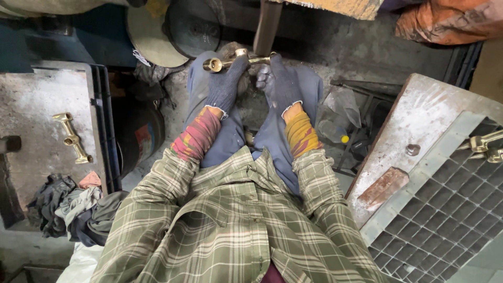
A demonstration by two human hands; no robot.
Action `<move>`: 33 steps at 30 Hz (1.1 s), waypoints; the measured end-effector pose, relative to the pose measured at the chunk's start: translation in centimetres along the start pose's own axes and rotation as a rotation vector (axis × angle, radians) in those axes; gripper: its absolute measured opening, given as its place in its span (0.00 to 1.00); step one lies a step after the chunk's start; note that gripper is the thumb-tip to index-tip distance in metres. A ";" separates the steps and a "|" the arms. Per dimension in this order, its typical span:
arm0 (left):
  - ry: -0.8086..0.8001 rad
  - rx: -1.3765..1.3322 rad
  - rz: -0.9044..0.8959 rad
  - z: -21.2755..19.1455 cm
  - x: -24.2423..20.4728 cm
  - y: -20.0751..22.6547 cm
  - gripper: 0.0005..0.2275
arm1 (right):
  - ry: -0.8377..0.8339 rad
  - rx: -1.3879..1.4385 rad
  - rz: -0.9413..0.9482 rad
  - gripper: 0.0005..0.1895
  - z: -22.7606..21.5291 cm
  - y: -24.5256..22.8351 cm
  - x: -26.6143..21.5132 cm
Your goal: The person sits on the floor and uses a rotating grinding wheel to polish small brass-colored metal parts. They hold each part with gloved hands, pressing it against the spinning wheel to smooth the surface, then inspect it before placing it on a nearby metal tray.
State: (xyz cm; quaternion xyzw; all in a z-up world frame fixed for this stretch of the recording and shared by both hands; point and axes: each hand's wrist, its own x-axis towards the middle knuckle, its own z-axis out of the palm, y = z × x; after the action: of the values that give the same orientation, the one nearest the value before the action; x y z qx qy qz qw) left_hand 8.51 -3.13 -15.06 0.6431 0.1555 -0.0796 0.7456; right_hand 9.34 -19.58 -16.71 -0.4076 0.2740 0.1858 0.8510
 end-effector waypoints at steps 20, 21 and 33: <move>-0.346 0.354 0.241 -5.8 -13.2 13.1 0.22 | -0.274 -0.390 -0.395 0.29 2.6 -3.2 -17.7; -0.352 0.357 0.218 -5.7 -13.4 13.6 0.23 | -0.271 -0.456 -0.440 0.29 3.0 -3.5 -18.1; -0.444 0.345 0.642 -7.1 -15.5 14.8 0.20 | -0.327 -0.577 -0.490 0.30 3.7 -2.9 -19.6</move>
State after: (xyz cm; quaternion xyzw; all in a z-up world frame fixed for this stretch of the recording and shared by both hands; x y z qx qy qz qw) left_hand -2.20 4.95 3.04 0.7414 -0.2326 -0.0048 0.6294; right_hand -3.24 -20.20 -1.00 -0.6480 -0.0332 0.1092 0.7530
